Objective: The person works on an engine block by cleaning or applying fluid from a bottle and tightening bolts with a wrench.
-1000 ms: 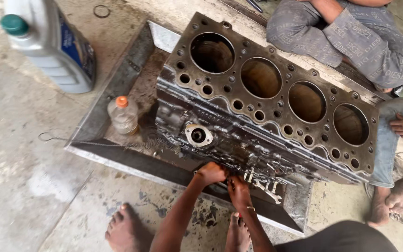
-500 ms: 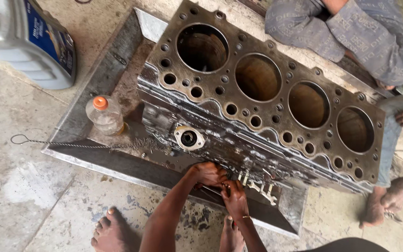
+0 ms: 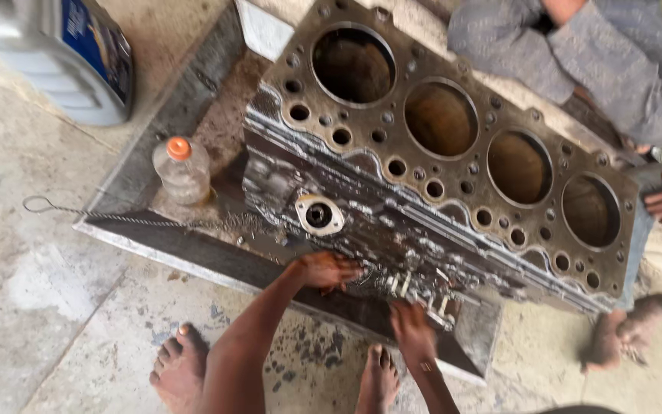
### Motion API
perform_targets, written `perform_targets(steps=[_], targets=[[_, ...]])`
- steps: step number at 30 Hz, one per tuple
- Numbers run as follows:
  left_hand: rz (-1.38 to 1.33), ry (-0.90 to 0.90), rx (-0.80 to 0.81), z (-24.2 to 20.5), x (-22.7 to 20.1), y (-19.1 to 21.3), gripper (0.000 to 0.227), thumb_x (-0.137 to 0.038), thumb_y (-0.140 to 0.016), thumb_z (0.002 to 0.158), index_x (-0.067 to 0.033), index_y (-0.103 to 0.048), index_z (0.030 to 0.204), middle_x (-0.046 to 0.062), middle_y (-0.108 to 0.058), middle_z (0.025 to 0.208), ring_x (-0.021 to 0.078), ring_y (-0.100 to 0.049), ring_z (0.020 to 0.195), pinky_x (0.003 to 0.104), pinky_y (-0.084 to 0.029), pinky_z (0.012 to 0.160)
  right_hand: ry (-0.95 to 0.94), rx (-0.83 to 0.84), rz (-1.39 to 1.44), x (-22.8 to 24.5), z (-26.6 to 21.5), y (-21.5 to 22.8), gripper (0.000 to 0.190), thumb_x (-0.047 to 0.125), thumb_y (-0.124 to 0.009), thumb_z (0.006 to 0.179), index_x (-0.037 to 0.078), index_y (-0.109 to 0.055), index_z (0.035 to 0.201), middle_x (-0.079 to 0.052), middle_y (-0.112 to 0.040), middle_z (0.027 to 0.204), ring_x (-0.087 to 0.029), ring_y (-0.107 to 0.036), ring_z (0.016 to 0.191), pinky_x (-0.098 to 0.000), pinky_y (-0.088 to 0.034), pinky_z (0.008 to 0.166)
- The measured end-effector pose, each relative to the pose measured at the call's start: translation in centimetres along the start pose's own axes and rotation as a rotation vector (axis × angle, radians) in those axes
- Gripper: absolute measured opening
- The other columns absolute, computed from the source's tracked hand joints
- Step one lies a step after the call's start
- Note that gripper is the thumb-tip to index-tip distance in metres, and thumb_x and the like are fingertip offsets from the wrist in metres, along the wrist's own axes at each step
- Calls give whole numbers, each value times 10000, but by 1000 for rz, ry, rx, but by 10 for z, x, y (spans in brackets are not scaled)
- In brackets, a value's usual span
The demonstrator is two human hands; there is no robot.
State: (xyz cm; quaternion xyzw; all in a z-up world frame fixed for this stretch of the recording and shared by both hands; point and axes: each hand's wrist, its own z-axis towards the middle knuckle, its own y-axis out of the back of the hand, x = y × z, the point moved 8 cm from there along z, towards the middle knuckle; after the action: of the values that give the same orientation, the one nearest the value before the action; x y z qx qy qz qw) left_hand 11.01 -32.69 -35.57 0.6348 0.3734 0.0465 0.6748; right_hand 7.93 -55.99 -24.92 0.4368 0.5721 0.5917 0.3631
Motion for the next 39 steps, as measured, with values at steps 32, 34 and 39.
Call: perform_targets(steps=[32, 34, 39], targets=[[452, 1645, -887, -263, 12, 99, 416, -45, -526, 822, -23, -630, 1225, 306, -543, 1329, 439, -545, 1180, 452, -501, 965, 56, 20, 371, 117, 80, -44, 307, -20, -637, 900, 177, -739, 1113, -78, -722, 1112, -298, -722, 933, -433, -592, 789], [235, 1667, -841, -265, 19, 93, 361, -48, -519, 866, -8, -620, 1210, 286, -544, 1300, 428, -549, 1179, 475, -488, 996, -488, 270, 1350, 94, 76, -81, 178, 80, -673, 1161, -68, -651, 1065, -347, -393, 868, -493, -321, 730, -541, -344, 599], [91, 1524, -1041, -267, 17, 102, 232, -136, -470, 984, 8, -614, 1094, 284, -545, 1259, 429, -548, 1126, 507, -471, 987, 172, -47, 307, 105, 78, -31, 370, -64, -650, 815, 136, -731, 1116, -133, -722, 1056, -327, -714, 912, -417, -577, 781]])
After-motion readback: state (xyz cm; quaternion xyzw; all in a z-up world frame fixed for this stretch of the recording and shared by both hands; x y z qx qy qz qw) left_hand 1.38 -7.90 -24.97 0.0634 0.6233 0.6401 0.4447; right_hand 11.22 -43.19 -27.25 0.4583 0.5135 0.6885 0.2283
